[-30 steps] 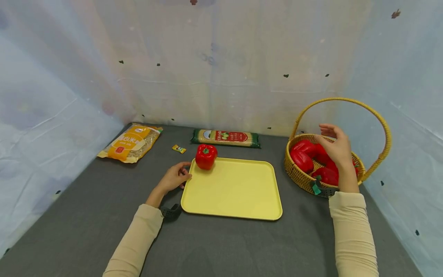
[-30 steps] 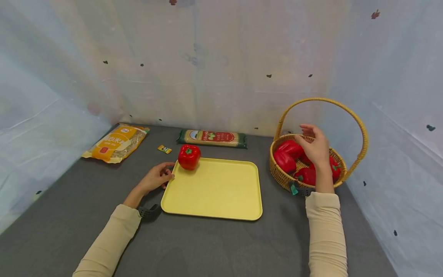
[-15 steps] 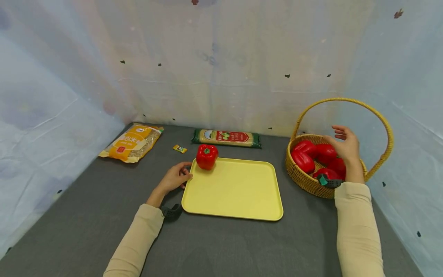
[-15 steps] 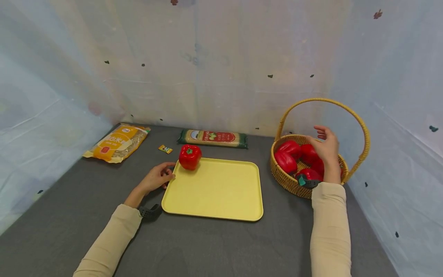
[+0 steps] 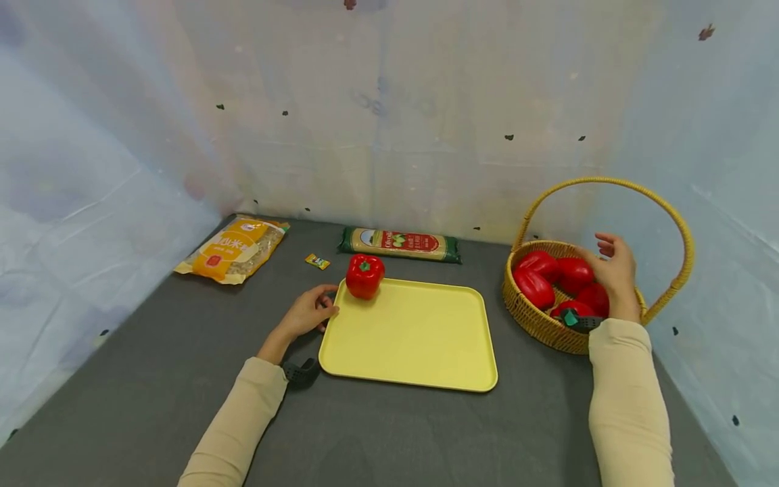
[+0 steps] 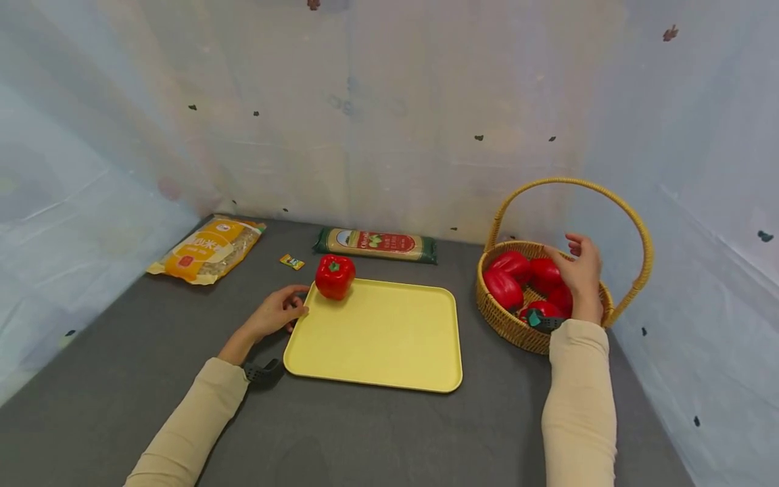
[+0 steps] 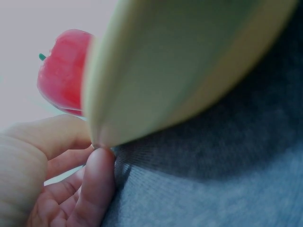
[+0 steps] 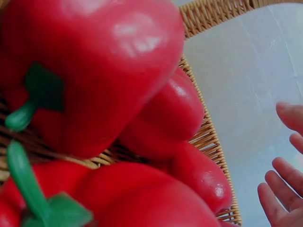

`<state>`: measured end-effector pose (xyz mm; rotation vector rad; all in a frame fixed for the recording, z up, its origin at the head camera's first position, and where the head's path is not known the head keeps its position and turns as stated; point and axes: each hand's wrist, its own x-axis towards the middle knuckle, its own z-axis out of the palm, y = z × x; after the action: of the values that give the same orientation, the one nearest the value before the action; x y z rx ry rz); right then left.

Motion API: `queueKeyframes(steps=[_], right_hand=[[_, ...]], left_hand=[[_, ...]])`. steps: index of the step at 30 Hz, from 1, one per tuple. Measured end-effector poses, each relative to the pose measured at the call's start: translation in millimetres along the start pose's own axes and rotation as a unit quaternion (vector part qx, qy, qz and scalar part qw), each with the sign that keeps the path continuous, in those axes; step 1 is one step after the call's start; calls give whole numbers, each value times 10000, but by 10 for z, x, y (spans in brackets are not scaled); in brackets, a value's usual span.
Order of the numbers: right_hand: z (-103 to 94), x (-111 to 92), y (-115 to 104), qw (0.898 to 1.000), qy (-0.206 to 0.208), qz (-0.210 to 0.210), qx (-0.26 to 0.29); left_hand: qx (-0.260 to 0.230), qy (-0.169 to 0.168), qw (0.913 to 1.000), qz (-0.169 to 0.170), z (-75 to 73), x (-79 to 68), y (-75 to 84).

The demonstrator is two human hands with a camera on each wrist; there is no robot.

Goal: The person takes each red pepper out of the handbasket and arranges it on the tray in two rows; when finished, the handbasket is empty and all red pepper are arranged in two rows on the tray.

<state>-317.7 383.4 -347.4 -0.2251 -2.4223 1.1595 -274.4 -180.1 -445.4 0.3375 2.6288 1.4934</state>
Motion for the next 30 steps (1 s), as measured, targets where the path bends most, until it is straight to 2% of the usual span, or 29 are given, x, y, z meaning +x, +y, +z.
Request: queueKeyframes(steps=[3,6,11,14,20,30], right_hand=[[5,-9,68,9999,5,109,57],[8,-10,124,10000,34,27,-35],[6,9,154,9981,104,-312,-527],[6,12,145,9950,36,-345,-937],[38,13,201,9873,-556,-6,-1489],[-1,43,216,9676,-1504,154,-2024]], left_hand=[[22,2,10000,-23,6,4,2],[28,-16,10000,-30,13,10,-1],[3,-17,10000,10,18,18,-11],[-11,12,10000,-8,10,16,-15],[7,7,10000,-30,1,6,-26],[72,53,10000,-30,12,18,-21]])
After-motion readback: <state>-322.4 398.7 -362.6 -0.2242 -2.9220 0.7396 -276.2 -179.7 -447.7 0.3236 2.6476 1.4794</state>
